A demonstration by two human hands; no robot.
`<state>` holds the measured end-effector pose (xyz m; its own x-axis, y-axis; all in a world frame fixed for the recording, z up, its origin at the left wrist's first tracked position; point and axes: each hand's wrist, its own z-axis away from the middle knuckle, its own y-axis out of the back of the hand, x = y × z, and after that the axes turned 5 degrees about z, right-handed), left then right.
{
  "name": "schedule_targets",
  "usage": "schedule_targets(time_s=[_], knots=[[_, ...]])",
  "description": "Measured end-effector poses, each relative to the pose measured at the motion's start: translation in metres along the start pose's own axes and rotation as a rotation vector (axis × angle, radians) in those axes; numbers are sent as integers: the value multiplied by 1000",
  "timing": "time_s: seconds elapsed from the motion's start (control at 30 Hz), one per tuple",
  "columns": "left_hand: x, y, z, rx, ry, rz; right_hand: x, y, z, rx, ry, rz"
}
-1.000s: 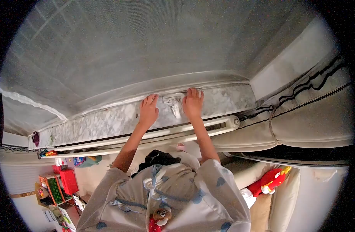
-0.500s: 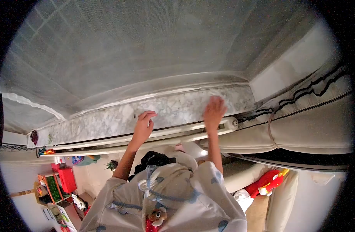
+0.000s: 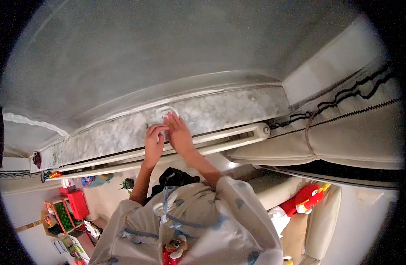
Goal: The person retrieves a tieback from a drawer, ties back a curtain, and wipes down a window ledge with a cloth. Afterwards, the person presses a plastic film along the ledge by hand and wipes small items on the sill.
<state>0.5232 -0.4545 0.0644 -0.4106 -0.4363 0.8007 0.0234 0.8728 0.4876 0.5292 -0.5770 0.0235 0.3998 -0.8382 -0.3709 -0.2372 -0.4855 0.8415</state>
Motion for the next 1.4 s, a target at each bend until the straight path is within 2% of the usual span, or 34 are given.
schedule_targets(time_s=[0.1, 0.17, 0.23, 0.37, 0.43, 0.47, 0.53, 0.63, 0.83, 0.97, 1.03, 1.17, 1.2, 1.3, 1.37, 1.4], knots=[[-1, -7, 2, 8, -19, -65, 25, 13, -3, 40, -9, 71], [-4, -9, 5, 7, -35, -97, 47, 17, -2, 74, -38, 5], [-9, -12, 9, 39, -39, -139, 72, 28, 2, 83, -112, -23], [-14, -9, 16, 76, -19, -129, 126, 68, 27, 67, -239, 211], [-18, -5, 19, 78, 10, -73, 154, 80, 46, 119, -345, 317], [-18, -4, 20, 78, 14, -74, 159, 83, 48, 116, -344, 315], [-17, 0, 22, 127, 23, -87, 164, 83, 53, 205, -481, 311], [-18, 1, 25, 167, 5, -91, 129, 49, 39, 142, -383, 397], [-5, -8, 23, 85, -19, -45, 9, -10, 11, 73, -41, 40], [3, -18, 14, 73, -59, 34, 7, 19, 14, -8, -28, -111], [5, -20, 13, 75, -64, 28, 34, 41, 26, 99, -190, -370], [3, -23, 14, 57, -81, 57, 132, 99, 50, 354, -448, -14], [4, -23, 16, 56, -76, 57, 152, 114, 55, 433, -448, 68], [4, -24, 19, 61, -55, 69, 198, 121, 66, 412, -567, 97], [2, -22, 23, 30, -59, 53, 208, 107, 69, 270, -491, 441], [3, -21, 24, 34, -56, 49, 201, 96, 62, 283, -522, 469]])
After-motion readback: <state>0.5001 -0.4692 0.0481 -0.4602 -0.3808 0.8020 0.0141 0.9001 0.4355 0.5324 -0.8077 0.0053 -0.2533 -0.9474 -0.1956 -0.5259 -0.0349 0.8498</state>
